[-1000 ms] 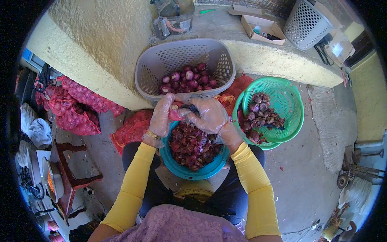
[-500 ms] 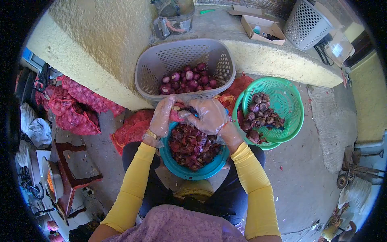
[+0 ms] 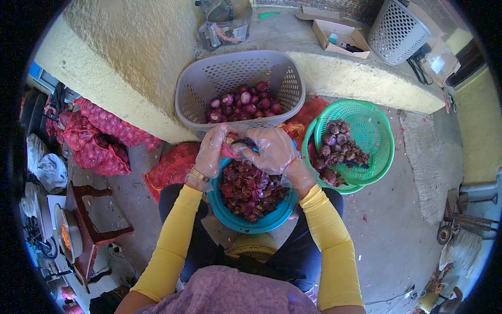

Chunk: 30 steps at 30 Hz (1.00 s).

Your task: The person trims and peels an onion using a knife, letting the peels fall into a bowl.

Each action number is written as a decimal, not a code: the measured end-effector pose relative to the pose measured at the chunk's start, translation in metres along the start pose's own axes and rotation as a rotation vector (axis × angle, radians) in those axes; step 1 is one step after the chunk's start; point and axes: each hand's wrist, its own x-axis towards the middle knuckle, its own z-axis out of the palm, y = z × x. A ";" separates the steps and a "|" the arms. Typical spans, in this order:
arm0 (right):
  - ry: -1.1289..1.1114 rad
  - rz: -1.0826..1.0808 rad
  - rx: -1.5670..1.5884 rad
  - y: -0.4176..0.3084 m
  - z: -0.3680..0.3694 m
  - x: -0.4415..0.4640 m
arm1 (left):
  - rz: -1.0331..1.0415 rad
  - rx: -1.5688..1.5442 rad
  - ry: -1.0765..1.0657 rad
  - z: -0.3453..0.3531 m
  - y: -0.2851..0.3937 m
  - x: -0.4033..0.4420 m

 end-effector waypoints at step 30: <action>0.116 -0.130 0.016 0.002 0.003 0.001 | 0.019 0.108 0.103 0.010 0.013 -0.006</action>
